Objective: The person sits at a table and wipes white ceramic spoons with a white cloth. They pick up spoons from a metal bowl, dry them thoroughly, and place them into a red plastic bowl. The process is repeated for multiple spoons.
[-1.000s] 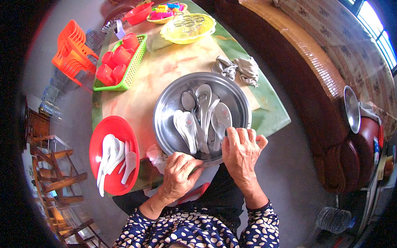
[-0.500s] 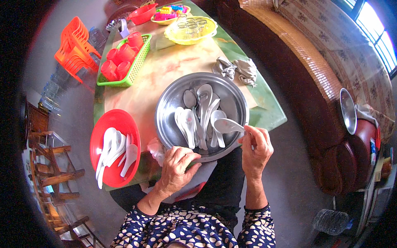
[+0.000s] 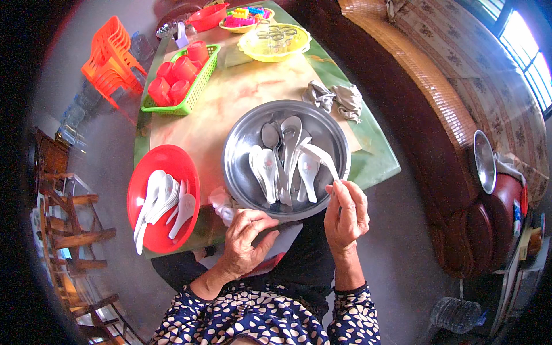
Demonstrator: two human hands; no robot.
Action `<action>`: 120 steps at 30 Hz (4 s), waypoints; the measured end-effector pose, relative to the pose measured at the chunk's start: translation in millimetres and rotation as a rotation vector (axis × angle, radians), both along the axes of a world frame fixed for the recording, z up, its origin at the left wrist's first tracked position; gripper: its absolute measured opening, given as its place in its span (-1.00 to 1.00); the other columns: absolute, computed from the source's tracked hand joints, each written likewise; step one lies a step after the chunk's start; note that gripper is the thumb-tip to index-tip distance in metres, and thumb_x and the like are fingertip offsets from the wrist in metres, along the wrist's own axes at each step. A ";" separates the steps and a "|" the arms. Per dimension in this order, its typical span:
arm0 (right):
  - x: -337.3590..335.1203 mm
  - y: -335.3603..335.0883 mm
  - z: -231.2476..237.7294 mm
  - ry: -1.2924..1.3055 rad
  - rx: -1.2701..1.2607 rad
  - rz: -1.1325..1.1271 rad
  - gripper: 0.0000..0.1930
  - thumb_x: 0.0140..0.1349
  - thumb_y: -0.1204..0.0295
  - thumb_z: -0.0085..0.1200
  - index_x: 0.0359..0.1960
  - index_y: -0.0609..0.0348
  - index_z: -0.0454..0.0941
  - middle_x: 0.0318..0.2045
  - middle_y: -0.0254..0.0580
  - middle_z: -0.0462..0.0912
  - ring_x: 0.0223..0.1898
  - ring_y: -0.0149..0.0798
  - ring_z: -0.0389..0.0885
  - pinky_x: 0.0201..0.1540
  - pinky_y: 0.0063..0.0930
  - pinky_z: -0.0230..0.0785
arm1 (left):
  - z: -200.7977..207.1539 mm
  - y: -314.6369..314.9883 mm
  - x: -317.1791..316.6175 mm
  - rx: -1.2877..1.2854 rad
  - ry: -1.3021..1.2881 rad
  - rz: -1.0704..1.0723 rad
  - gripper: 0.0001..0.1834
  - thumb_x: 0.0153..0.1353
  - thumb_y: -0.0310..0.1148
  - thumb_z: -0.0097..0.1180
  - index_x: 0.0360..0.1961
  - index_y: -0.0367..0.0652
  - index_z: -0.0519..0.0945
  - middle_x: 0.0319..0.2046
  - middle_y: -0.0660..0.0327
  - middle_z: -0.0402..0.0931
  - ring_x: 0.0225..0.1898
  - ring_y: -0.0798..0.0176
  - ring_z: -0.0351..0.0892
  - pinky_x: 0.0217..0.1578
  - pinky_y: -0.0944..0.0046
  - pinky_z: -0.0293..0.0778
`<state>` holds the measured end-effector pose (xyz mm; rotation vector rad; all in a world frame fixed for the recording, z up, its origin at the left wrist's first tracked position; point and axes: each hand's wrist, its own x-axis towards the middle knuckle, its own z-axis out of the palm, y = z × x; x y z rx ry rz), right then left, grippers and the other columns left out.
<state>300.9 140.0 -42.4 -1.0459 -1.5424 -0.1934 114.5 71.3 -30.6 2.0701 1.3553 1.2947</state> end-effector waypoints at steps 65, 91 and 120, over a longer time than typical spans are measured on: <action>-159.8 -54.0 12.6 -0.347 -0.281 0.465 -0.63 -0.12 0.46 0.09 -0.17 0.13 0.53 0.03 -0.27 0.41 -0.08 -0.08 0.37 -0.05 -0.17 0.22 | -17.6 -84.7 -62.3 -0.635 -0.693 0.371 -0.68 0.32 -0.32 -0.16 -0.58 -0.20 0.40 -0.73 0.36 0.30 -0.78 0.52 0.23 -0.79 0.47 0.12; -168.4 -56.0 3.7 -0.249 -0.361 0.666 -0.60 -0.20 0.70 0.05 -0.19 0.21 0.54 -0.09 -0.09 0.45 -0.17 0.02 0.42 -0.14 -0.27 0.37 | -12.3 -90.1 -70.4 -0.734 -0.746 0.415 -0.69 0.29 -0.30 -0.10 -0.57 -0.20 0.41 -0.72 0.37 0.30 -0.76 0.52 0.24 -0.76 0.49 0.15; -155.9 -49.4 -6.2 0.170 -0.505 0.836 -0.59 -0.11 0.73 0.06 -0.14 0.20 0.48 -0.21 0.12 0.52 -0.22 0.08 0.56 -0.12 -0.24 0.43 | -17.2 -97.9 -74.5 -0.778 -0.805 0.209 -0.72 0.33 -0.27 -0.15 -0.37 -0.27 0.46 -0.62 0.30 0.38 -0.70 0.48 0.32 -0.65 0.47 0.29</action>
